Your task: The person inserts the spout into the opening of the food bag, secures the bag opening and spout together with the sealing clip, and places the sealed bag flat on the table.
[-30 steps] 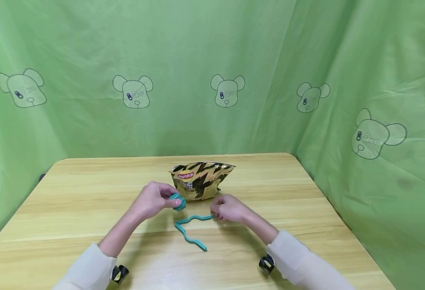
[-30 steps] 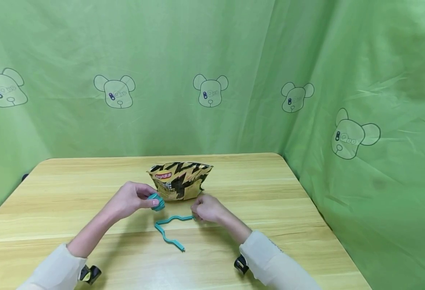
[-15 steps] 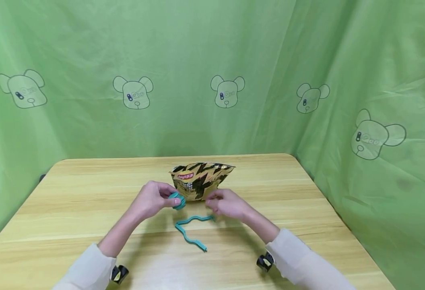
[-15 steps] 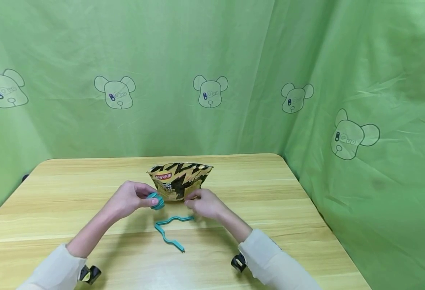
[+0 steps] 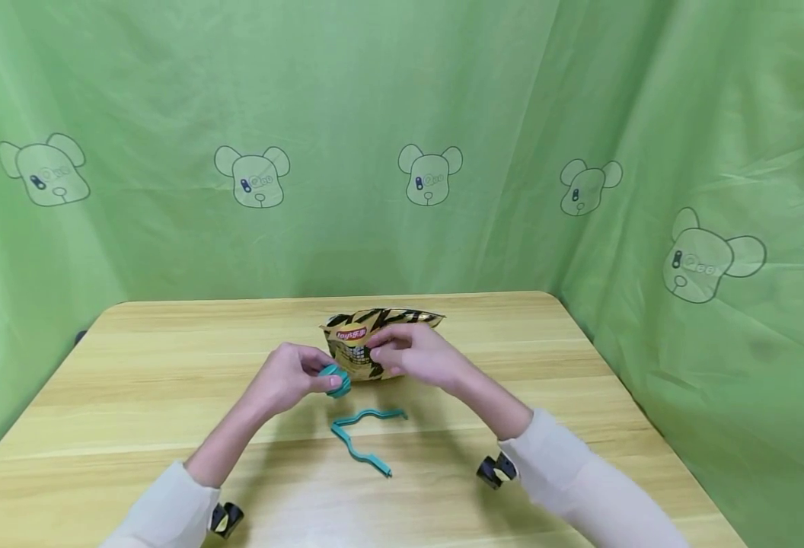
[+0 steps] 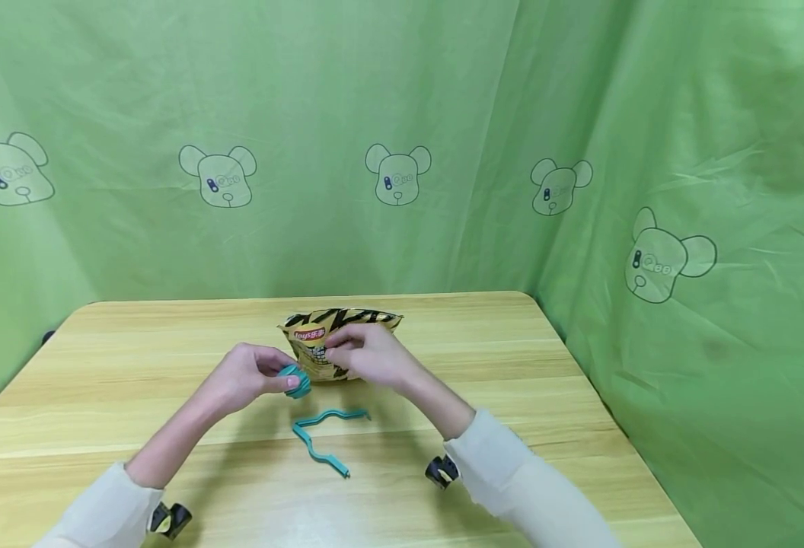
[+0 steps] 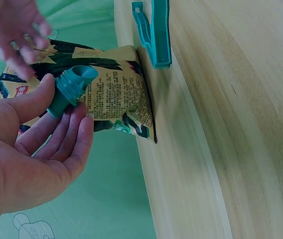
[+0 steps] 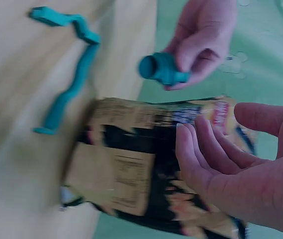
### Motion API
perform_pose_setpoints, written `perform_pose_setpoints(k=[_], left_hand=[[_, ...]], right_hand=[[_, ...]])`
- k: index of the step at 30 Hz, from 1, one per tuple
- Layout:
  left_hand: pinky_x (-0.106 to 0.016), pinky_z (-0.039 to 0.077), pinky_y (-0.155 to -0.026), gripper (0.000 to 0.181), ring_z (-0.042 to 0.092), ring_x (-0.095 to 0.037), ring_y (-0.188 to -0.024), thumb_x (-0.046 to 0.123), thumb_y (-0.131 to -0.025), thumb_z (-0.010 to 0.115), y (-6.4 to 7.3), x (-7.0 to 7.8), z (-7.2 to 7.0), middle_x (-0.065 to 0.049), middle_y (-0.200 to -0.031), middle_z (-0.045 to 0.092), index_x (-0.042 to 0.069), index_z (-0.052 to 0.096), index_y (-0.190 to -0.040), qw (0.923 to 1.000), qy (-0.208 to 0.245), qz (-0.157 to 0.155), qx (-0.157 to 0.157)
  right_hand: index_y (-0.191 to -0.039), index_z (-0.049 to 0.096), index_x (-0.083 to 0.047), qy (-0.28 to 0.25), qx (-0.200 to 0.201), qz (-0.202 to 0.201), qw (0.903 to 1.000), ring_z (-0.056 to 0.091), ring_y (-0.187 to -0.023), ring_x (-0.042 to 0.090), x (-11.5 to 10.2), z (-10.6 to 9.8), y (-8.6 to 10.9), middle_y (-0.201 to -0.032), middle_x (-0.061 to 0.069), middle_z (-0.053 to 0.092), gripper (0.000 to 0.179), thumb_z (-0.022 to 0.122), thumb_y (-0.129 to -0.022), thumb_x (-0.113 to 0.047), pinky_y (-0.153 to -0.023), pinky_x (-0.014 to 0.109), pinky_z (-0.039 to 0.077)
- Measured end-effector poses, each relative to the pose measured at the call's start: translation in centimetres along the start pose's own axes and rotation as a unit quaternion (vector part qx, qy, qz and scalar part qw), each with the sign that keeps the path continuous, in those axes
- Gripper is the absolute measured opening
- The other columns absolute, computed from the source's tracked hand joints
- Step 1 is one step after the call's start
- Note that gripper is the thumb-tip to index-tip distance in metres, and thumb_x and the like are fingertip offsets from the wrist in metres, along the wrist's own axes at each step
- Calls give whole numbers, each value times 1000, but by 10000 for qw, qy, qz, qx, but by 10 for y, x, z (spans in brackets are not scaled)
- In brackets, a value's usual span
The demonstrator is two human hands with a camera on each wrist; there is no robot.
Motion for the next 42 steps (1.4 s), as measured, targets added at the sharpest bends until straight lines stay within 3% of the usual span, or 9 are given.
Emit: perform_pose_setpoints(k=[4,8,12,16,26,42], left_hand=[[-33,56,-76,12,69,-12,-80,21,-87,82,0,0,0,3,-86,76,14,79,-97,10000,10,18,-16],[-33,56,-76,13,68,-12,-80,21,-87,82,0,0,-1,3,-87,76,14,79,-97,10000,8,21,-27],[-33,56,-76,14,67,-13,-81,22,-87,82,1,0,-1,3,-87,75,14,79,-98,10000,6,24,-43],[-33,56,-76,14,67,-13,-81,22,-87,82,1,0,-1,3,-86,75,14,79,-98,10000,1,17,-33],[-35,56,-78,15,68,-13,-81,22,-87,82,1,-1,-1,2,-87,75,14,79,-98,10000,37,-31,-11],[-37,57,-81,19,69,-14,-84,24,-87,81,1,1,-8,2,-90,76,13,79,-103,10000,29,-38,-9]], right_hand=[[-126,69,-9,172,61,-112,9998,69,-99,30,-23,-9,1,-115,14,73,31,65,-99,-24,-82,32,57],[-128,68,-12,287,153,-295,9990,69,-107,32,-43,-18,3,-120,10,72,33,65,-99,-26,-90,39,57],[-129,68,-14,357,430,-494,9972,68,-108,28,-58,-28,2,-118,9,72,33,65,-99,-27,-96,47,55],[-126,70,-17,482,793,-562,9941,67,-110,20,-67,-34,1,-118,3,72,30,65,-99,-28,-98,43,54],[-119,73,-12,702,1295,-862,9853,70,-102,20,-59,-33,-9,-110,5,75,24,69,-96,-19,-92,38,57],[-115,76,-12,968,1391,-975,9807,71,-93,17,-40,-22,-19,-107,2,76,26,77,-89,-17,-79,30,59]])
Point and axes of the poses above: each hand's wrist, its own y-axis away from the middle knuckle, its own z-axis out of the palm, x = y × z, the point moved 4 cm from there along -y, towards the middle knuckle
